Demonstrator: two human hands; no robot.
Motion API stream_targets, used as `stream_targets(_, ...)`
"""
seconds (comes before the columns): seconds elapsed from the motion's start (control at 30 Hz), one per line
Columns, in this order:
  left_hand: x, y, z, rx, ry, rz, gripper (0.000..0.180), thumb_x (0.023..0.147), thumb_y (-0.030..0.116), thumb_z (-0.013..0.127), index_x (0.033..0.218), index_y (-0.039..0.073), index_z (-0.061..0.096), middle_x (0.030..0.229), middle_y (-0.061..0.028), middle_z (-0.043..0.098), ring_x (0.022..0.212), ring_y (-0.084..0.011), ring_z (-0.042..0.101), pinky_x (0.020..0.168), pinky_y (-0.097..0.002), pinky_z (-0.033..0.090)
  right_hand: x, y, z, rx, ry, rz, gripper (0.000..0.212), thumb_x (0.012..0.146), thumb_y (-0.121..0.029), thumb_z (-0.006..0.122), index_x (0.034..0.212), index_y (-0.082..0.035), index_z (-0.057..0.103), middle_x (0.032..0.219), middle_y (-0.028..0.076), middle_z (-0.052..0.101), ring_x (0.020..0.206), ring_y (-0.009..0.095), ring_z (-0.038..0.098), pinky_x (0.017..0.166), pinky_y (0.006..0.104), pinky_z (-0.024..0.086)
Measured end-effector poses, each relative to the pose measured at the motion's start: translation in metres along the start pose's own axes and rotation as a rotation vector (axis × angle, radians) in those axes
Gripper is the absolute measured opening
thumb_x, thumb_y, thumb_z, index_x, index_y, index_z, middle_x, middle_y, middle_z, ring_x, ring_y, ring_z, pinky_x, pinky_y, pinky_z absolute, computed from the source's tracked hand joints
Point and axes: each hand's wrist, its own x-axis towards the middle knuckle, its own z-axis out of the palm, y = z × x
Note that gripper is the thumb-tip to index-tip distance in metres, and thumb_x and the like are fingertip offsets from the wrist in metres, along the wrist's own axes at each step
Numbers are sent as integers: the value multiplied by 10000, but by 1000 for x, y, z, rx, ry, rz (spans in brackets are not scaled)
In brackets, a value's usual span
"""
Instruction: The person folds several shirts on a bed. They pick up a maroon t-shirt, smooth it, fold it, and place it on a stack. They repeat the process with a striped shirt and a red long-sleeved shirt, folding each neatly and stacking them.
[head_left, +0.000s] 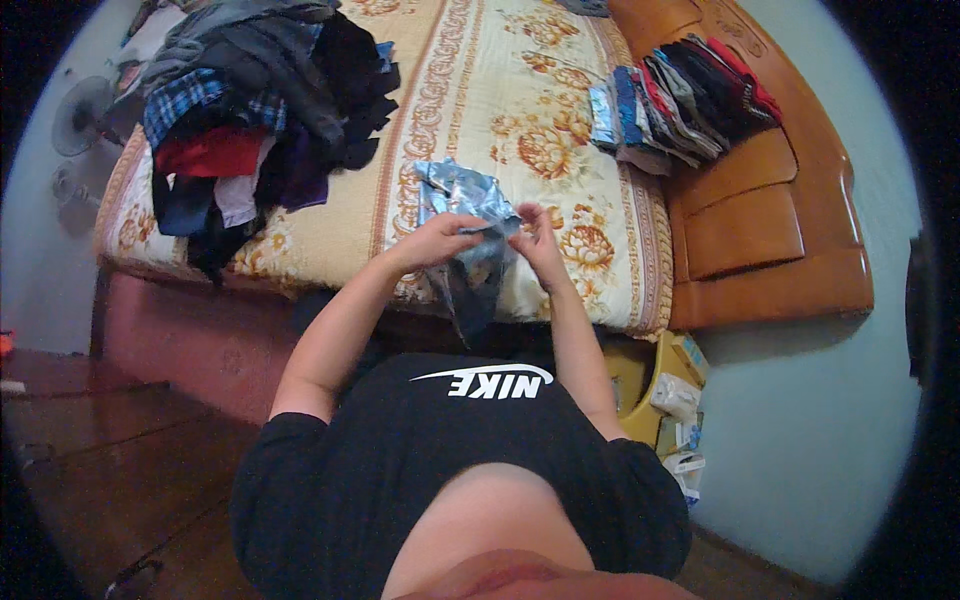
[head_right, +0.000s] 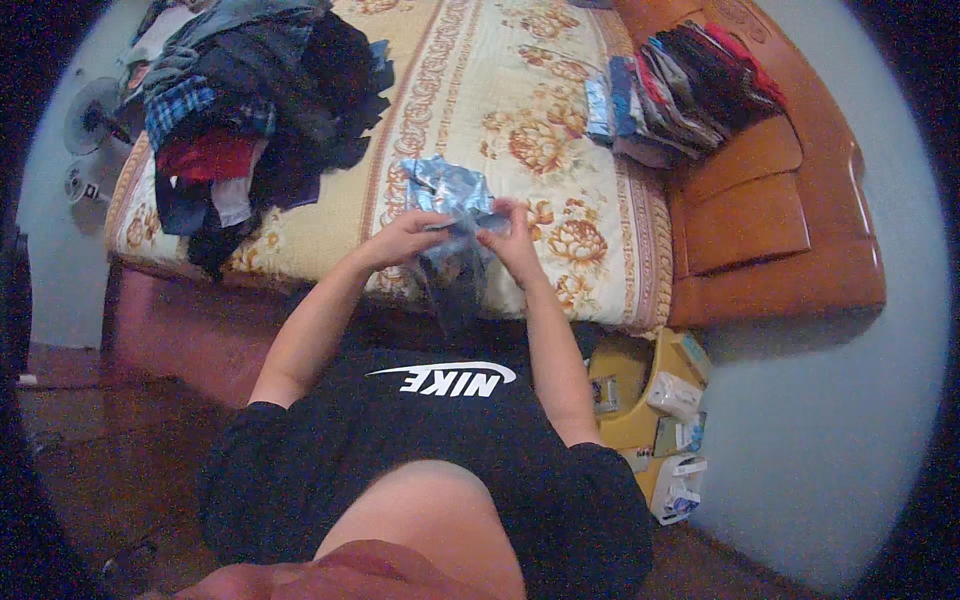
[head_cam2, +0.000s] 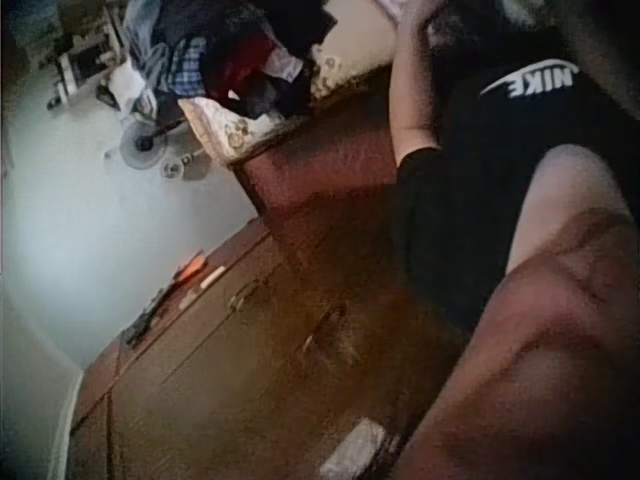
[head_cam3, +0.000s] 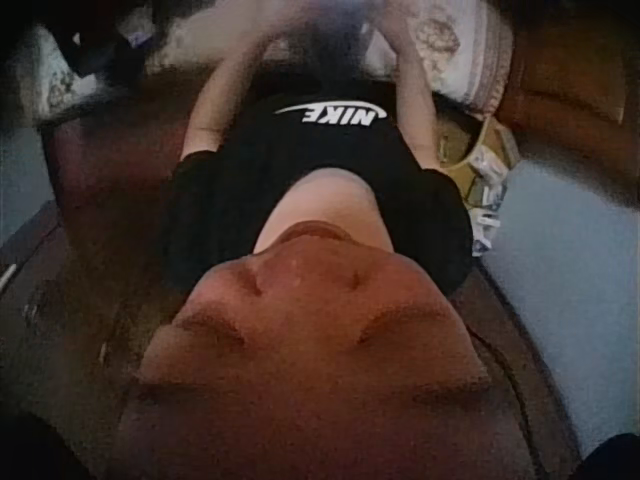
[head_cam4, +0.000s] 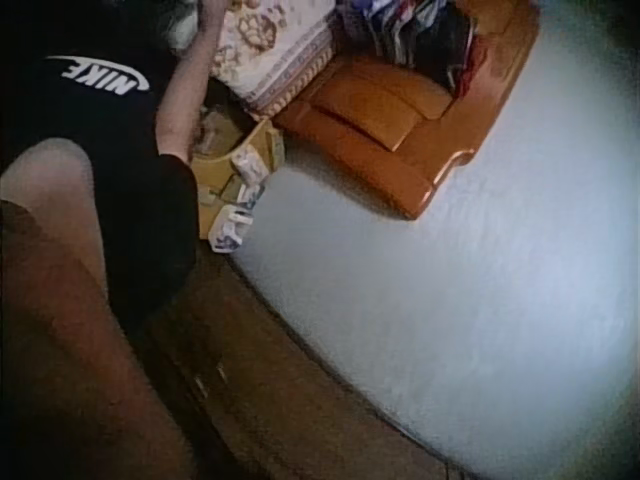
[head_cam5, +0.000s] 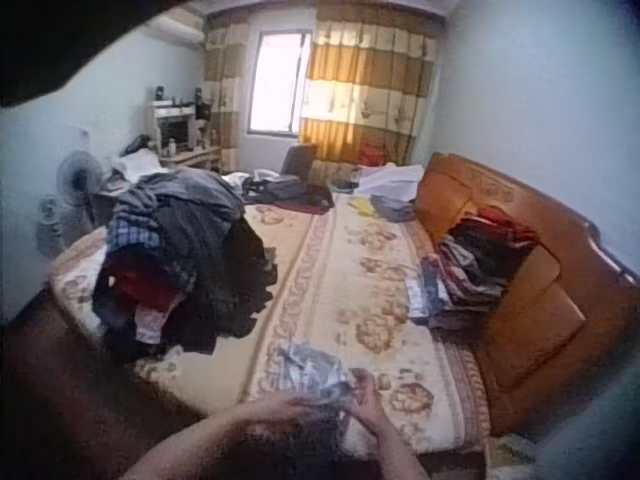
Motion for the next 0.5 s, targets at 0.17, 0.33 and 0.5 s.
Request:
stream_targets(0.17, -26, 61, -12, 211, -174, 23, 269, 821, 45, 542, 1086, 12, 573, 980, -57, 614, 910, -126, 539, 817, -269, 425, 21, -71, 27, 388, -795, 36, 842, 600, -144, 669, 1345, -68, 284, 1342, 84, 342, 1244, 189, 321, 1028, 336, 248)
stream_targets(0.33, -52, 89, -43, 288, -89, -13, 243, 832, 53, 540, 1064, -1, 587, 976, -53, 616, 889, -121, 541, 803, -262, 430, 33, -69, 41, -248, -958, 249, 524, 637, -99, 677, 1139, -74, 531, 1013, 61, 591, 899, 181, 549, 801, 328, 436)
stream_targets(0.5, -82, 93, -66, 111, 142, -46, 213, 836, 91, 554, 1028, 18, 609, 817, 5, 596, 767, -68, 514, 678, -229, 431, 45, -24, 47, -1069, -873, 101, 454, 692, -278, 671, 1084, -72, 572, 1103, 121, 589, 1001, 273, 559, 850, 374, 419)
